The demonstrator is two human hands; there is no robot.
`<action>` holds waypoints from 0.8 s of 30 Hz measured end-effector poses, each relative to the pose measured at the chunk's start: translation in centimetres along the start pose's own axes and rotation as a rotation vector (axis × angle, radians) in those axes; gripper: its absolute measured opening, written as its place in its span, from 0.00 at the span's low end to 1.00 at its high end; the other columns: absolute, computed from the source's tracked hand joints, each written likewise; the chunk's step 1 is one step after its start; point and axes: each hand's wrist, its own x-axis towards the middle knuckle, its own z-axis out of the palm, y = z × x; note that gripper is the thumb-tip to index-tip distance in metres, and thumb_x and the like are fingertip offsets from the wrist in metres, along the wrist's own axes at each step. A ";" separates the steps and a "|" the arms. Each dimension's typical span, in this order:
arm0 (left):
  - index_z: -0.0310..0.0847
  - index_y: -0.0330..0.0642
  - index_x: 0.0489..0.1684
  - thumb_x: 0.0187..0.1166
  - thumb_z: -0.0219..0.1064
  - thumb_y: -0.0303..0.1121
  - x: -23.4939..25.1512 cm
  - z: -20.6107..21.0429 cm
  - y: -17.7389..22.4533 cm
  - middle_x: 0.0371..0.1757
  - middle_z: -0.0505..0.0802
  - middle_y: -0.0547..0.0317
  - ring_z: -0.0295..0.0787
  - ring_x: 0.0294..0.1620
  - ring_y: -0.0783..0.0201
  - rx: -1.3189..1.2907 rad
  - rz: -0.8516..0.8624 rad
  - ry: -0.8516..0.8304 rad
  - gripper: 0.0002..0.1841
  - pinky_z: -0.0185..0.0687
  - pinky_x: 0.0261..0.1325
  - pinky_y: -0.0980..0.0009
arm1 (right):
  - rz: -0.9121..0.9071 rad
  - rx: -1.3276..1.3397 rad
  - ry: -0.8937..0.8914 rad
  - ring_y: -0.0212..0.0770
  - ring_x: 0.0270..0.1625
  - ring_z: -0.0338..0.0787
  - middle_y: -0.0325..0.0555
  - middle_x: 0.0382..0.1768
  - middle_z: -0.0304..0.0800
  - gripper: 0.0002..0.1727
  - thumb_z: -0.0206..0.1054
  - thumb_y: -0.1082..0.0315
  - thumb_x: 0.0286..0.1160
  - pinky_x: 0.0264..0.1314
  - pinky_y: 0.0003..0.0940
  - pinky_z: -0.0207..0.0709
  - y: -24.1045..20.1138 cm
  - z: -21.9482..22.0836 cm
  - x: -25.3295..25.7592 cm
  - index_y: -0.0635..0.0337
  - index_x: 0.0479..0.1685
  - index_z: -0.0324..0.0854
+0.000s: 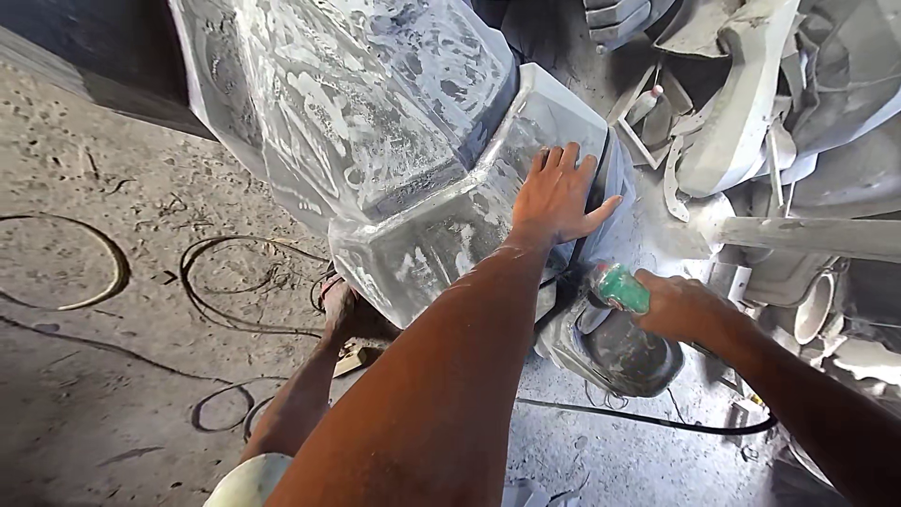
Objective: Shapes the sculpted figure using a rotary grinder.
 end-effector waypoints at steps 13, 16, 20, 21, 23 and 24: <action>0.83 0.48 0.63 0.72 0.48 0.77 -0.1 0.2 0.0 0.68 0.84 0.51 0.78 0.74 0.51 0.011 -0.005 -0.001 0.43 0.62 0.84 0.49 | -0.127 0.001 0.051 0.55 0.46 0.94 0.47 0.40 0.93 0.31 0.76 0.44 0.63 0.43 0.59 0.84 -0.1 2.3 0.2 0.39 0.67 0.75; 0.83 0.47 0.63 0.72 0.47 0.77 -0.1 0.4 0.0 0.68 0.84 0.51 0.78 0.74 0.51 0.019 -0.006 0.004 0.43 0.62 0.84 0.49 | -0.136 0.003 0.073 0.52 0.43 0.94 0.44 0.37 0.92 0.30 0.77 0.43 0.61 0.40 0.57 0.84 0.5 2.7 0.5 0.37 0.64 0.76; 0.83 0.48 0.66 0.72 0.47 0.77 0.0 0.3 0.1 0.70 0.83 0.51 0.78 0.75 0.51 0.021 -0.014 -0.003 0.44 0.61 0.84 0.49 | -0.099 0.029 0.062 0.53 0.44 0.94 0.45 0.38 0.92 0.29 0.76 0.42 0.64 0.41 0.57 0.84 0.2 2.6 -0.1 0.36 0.65 0.76; 0.83 0.48 0.66 0.72 0.48 0.77 0.0 0.3 0.0 0.70 0.83 0.51 0.78 0.75 0.51 0.024 -0.011 -0.004 0.44 0.61 0.84 0.50 | -0.093 0.032 0.072 0.53 0.44 0.93 0.46 0.38 0.92 0.29 0.76 0.42 0.64 0.41 0.58 0.84 0.3 2.6 -0.2 0.37 0.65 0.76; 0.83 0.47 0.66 0.73 0.48 0.77 0.0 0.4 -0.1 0.69 0.84 0.50 0.78 0.74 0.51 0.027 -0.005 0.004 0.43 0.62 0.84 0.50 | -0.086 0.044 0.118 0.55 0.41 0.94 0.47 0.35 0.92 0.28 0.76 0.43 0.64 0.39 0.59 0.83 1.0 2.8 -0.2 0.39 0.64 0.77; 0.83 0.47 0.65 0.73 0.48 0.77 -0.1 0.4 -0.1 0.68 0.84 0.50 0.78 0.74 0.51 0.029 -0.002 0.003 0.43 0.62 0.83 0.50 | -0.074 0.059 0.136 0.56 0.40 0.94 0.48 0.34 0.92 0.28 0.76 0.44 0.64 0.38 0.60 0.84 1.6 2.9 -0.1 0.41 0.64 0.77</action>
